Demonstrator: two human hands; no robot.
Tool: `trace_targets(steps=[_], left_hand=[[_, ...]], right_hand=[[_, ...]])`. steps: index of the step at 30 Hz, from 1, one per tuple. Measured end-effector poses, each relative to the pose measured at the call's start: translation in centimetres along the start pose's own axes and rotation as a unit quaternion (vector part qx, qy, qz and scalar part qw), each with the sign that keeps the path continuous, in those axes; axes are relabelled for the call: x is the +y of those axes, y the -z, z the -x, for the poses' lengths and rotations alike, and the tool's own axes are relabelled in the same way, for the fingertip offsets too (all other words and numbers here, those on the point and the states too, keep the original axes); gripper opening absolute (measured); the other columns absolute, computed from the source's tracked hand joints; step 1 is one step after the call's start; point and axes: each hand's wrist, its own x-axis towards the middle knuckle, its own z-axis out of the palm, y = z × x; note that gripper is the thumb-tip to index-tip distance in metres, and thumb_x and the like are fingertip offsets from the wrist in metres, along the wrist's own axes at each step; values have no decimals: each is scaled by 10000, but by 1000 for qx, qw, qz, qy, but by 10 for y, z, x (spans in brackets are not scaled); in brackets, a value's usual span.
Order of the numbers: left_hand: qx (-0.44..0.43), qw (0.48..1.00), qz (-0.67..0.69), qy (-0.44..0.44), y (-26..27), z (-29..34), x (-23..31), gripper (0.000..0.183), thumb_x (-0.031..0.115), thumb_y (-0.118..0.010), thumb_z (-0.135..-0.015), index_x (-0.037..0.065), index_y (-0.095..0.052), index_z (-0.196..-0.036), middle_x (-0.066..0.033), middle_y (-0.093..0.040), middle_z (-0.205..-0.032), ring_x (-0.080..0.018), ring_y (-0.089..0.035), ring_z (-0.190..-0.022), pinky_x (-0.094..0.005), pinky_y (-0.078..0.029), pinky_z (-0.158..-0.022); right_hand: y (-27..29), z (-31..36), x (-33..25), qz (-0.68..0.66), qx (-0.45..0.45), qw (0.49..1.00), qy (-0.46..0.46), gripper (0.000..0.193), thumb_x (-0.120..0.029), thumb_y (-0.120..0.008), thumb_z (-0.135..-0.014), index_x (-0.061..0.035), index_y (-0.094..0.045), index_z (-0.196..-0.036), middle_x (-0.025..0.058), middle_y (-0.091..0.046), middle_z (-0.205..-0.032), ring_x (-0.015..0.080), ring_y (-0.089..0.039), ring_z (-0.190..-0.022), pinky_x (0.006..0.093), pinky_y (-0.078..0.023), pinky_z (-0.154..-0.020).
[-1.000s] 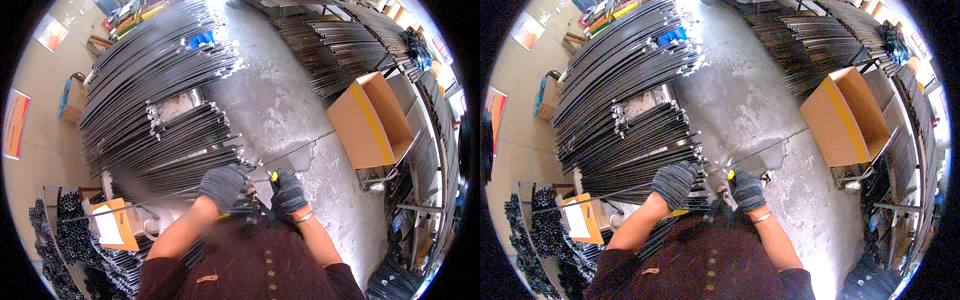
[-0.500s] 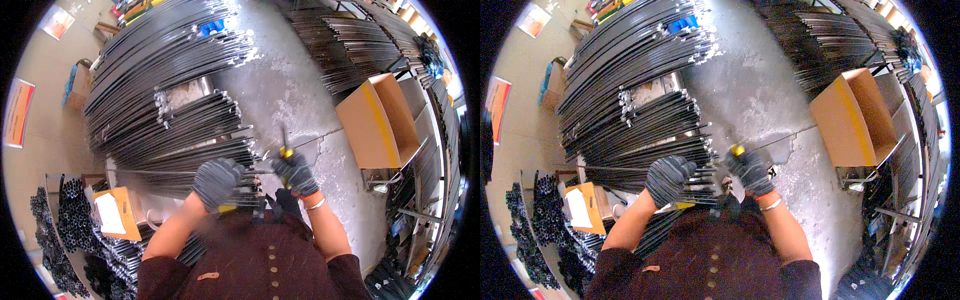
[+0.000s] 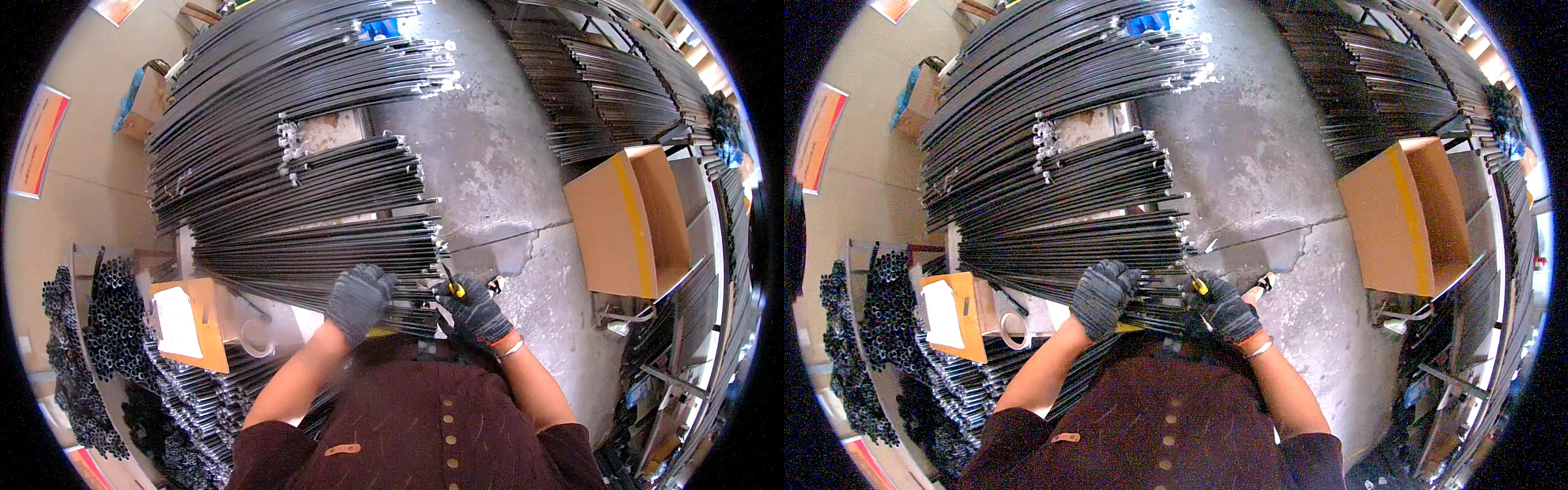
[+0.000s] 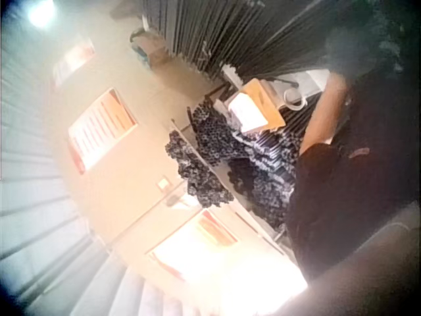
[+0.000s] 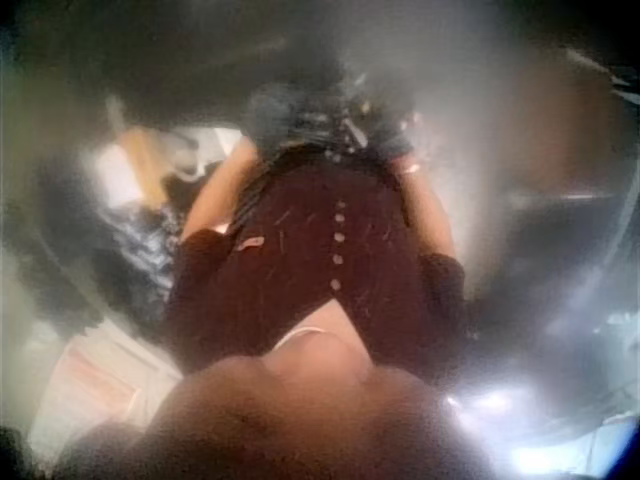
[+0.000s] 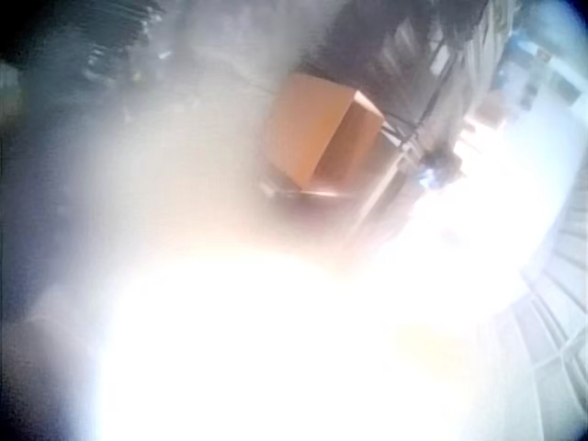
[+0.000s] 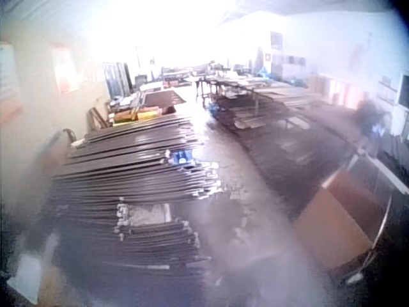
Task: The person uses a cutter to separate bundled metal rods, counts them, and then writes information on a label before taping it to a bundle of rods.
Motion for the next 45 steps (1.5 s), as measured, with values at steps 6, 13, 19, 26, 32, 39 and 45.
trace_targets(steps=[6,13,19,26,32,39,45], left_hand=[[-42,998,-50,-16,-11,-8,-5,256,194,-581,-804,100,-639,-1035,-116,-599,-970,-289,-577,-895,-426,-469,-739],[-2,993,-78,-85,-4,-8,-6,303,192,-541,-821,81,-644,-1084,-79,-621,-909,-253,-611,-857,-407,-480,-701],[32,991,-87,-93,25,-27,8,389,161,-492,-852,78,-573,-1223,-82,-569,-768,-251,-579,-688,-400,-457,-544],[-10,996,-30,-82,42,-55,32,352,333,-586,-848,67,-607,-1077,-111,-617,-781,-291,-630,-708,-430,-489,-572],[-33,994,32,-101,53,-59,42,279,356,-592,-852,86,-626,-913,-132,-618,-758,-316,-633,-698,-448,-488,-584],[21,988,9,-156,28,-67,22,308,340,-625,-809,76,-601,-966,-111,-607,-773,-299,-617,-706,-427,-472,-578],[15,983,-66,-168,50,-69,11,291,300,-568,-842,83,-600,-1034,-83,-588,-786,-262,-610,-726,-412,-469,-580]], right_hand=[[-4,0,-13,-133,4,990,-37,124,-23,-652,-878,-14,-608,-993,49,-644,-881,138,-586,-829,299,-487,-774],[13,9,-40,64,84,991,84,209,-58,-685,-842,-17,-589,-1023,76,-618,-837,179,-595,-776,325,-480,-702],[29,25,-80,182,182,956,141,268,-140,-701,-816,-52,-603,-1049,164,-614,-810,344,-612,-698,416,-483,-614],[32,24,-90,269,218,930,123,232,-173,-696,-816,-33,-590,-969,197,-610,-778,395,-609,-714,462,-475,-622],[62,15,-19,372,201,902,83,321,-170,-675,-782,-25,-596,-1057,204,-641,-888,378,-630,-813,449,-496,-715],[107,0,-39,94,156,983,-39,231,-72,-694,-854,-20,-612,-1063,19,-657,-887,107,-592,-795,275,-496,-689],[76,-10,-45,-168,212,961,-60,162,-40,-703,-840,-30,-612,-973,20,-619,-809,134,-585,-742,293,-499,-669]])
